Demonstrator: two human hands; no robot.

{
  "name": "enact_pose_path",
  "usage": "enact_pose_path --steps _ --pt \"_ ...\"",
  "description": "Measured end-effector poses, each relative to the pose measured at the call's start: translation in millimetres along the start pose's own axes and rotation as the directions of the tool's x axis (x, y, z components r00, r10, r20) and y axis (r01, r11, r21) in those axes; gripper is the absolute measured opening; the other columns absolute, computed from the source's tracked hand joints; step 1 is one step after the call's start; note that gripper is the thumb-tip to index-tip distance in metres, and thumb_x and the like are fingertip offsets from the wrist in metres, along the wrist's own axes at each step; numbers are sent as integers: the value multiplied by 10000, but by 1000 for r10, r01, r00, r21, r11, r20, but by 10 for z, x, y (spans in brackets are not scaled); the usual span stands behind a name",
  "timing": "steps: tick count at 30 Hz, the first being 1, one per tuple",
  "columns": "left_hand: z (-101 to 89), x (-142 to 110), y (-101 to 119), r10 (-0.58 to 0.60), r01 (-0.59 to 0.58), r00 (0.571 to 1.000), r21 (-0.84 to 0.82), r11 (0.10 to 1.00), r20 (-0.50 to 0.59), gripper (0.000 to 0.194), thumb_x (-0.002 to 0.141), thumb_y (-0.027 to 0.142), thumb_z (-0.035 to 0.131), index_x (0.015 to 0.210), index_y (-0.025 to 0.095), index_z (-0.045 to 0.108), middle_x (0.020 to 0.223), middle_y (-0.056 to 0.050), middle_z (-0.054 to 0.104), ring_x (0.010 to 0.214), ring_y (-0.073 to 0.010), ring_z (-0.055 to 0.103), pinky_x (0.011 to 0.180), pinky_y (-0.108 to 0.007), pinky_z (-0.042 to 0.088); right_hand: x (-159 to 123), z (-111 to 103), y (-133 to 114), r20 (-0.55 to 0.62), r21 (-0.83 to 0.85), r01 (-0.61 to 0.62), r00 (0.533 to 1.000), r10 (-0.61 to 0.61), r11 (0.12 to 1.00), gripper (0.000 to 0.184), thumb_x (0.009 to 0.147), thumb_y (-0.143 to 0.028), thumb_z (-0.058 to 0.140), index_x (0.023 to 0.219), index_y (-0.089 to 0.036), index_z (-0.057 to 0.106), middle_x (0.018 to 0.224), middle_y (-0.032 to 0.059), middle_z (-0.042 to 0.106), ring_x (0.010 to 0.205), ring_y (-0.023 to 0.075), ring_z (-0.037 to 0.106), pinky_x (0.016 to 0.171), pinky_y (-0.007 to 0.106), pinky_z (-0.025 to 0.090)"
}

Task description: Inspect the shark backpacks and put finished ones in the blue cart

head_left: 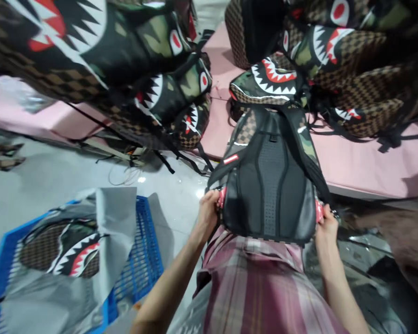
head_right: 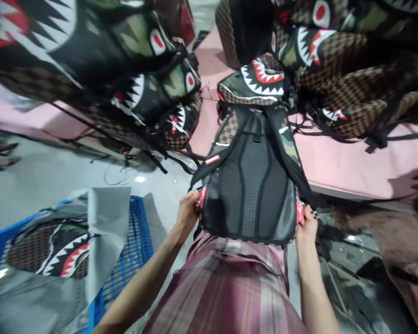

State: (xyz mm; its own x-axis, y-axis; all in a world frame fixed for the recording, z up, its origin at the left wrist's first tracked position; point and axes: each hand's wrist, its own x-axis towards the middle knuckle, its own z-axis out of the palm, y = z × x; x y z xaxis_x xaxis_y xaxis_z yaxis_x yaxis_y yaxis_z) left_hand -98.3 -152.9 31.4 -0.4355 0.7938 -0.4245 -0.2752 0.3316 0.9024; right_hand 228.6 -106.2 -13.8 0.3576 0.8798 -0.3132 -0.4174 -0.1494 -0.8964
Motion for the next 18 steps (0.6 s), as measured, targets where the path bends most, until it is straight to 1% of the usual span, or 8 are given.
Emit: enact_pose_path --steps 1,3,8,12,16,18 --pt "-6 47 -24 -7 7 1000 -5 1000 5 315 715 363 531 555 191 320 447 87 300 391 -45 244 400 -184 208 -8 -30 7 12 5 4 1000 -4 1000 517 579 -428 767 499 -201 310 362 -133 262 274 30 241 300 183 241" --pt "-39 103 -76 -13 14 1000 -12 1000 24 312 720 360 538 550 187 342 449 81 323 398 -46 259 409 -184 220 -29 -89 15 30 21 -4 1000 4 1000 552 537 -390 801 489 -194 287 358 -132 245 283 18 214 298 171 212" --pt "-133 130 -142 -43 47 993 -31 998 106 321 752 368 517 548 185 350 455 68 351 411 -53 290 423 -186 238 -24 -186 44 25 -1 -5 1000 5 1000 567 535 -371 808 501 -191 271 372 -129 240 296 9 178 300 166 167" --pt "-143 142 -125 -53 60 990 -47 997 128 340 765 327 500 517 188 314 453 57 340 408 -56 283 419 -192 239 9 -178 80 19 -48 -17 1000 18 999 572 542 -430 795 514 -196 274 349 -130 249 301 15 198 316 170 190" --pt "-171 120 -108 -39 49 990 -69 996 138 301 759 286 504 521 181 353 471 49 361 418 -58 300 431 -194 249 14 -137 81 -28 -99 17 999 -20 995 591 548 -443 787 522 -201 249 369 -138 234 319 14 197 335 178 197" --pt "-205 104 -110 -26 36 989 -70 997 149 287 751 275 523 522 176 381 484 41 384 433 -60 327 446 -194 268 -38 -153 54 -63 -120 45 997 -53 992 554 554 -417 789 533 -200 280 401 -137 256 334 15 207 344 185 187"
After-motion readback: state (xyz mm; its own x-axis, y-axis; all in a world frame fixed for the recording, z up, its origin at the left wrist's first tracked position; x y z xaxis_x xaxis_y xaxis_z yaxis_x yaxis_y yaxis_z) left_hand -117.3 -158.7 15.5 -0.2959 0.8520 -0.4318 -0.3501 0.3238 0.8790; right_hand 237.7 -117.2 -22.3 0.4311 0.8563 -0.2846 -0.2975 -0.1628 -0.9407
